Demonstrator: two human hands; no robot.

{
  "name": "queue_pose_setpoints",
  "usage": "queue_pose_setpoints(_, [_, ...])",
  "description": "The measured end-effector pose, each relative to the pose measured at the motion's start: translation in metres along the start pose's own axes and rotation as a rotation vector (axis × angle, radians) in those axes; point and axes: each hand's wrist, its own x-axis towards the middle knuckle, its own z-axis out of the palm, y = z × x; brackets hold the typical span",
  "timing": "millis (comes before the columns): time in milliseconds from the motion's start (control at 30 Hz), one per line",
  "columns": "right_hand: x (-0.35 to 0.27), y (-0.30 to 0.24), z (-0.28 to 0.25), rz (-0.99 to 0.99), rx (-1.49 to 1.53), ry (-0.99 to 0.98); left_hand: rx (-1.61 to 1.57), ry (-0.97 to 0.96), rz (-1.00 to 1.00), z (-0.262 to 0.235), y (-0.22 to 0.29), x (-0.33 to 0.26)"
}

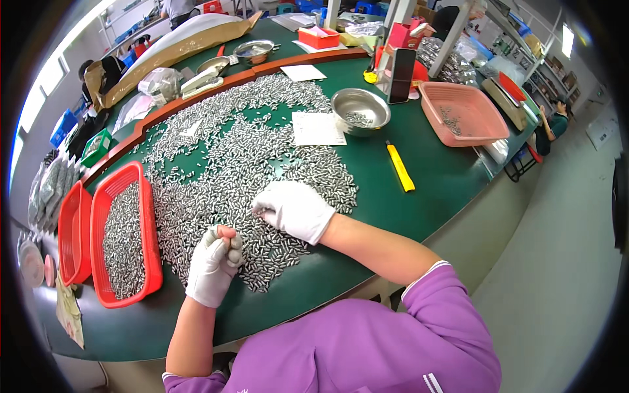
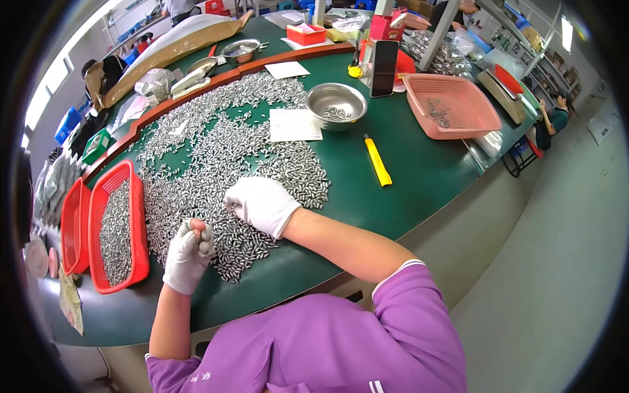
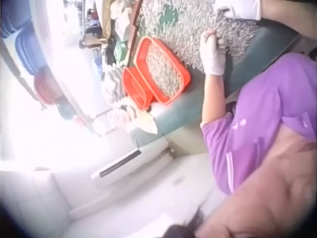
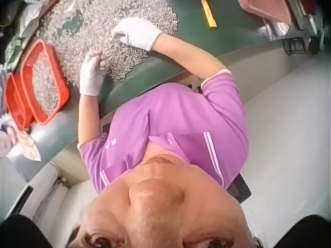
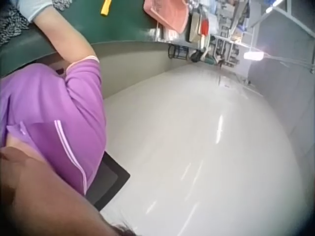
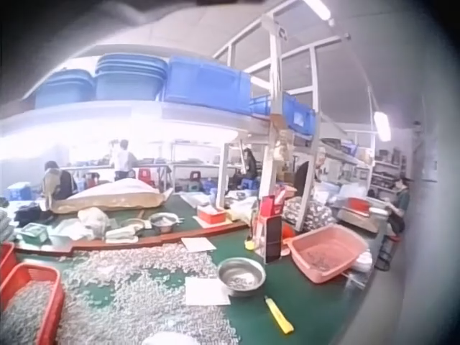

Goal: Sorting small metal components on a workbench in a factory setting.

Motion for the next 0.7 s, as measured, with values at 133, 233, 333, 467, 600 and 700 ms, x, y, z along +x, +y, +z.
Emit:
queue_pose_setpoints(133, [-0.001,-0.002,-0.002,0.066,0.248,0.061,-0.076,0.024,-0.054,0.003,0.000,-0.002])
queue_pose_setpoints(233, [0.001,-0.015,-0.006,0.219,0.615,0.035,-0.048,0.025,-0.063,0.005,-0.001,0.000])
queue_pose_setpoints(333, [-0.002,-0.027,-0.017,0.371,0.959,-0.031,0.018,0.028,-0.081,0.010,-0.001,0.000])
queue_pose_setpoints(467, [-0.002,-0.029,-0.018,0.359,1.021,-0.092,-0.041,-0.052,-0.162,0.010,-0.001,0.001])
queue_pose_setpoints(600, [-0.003,-0.032,-0.013,0.340,0.987,-0.123,-0.008,-0.074,-0.203,0.008,-0.003,-0.003])
queue_pose_setpoints(700, [-0.006,-0.034,-0.010,0.260,0.918,-0.104,0.035,-0.045,-0.229,0.014,-0.001,-0.005])
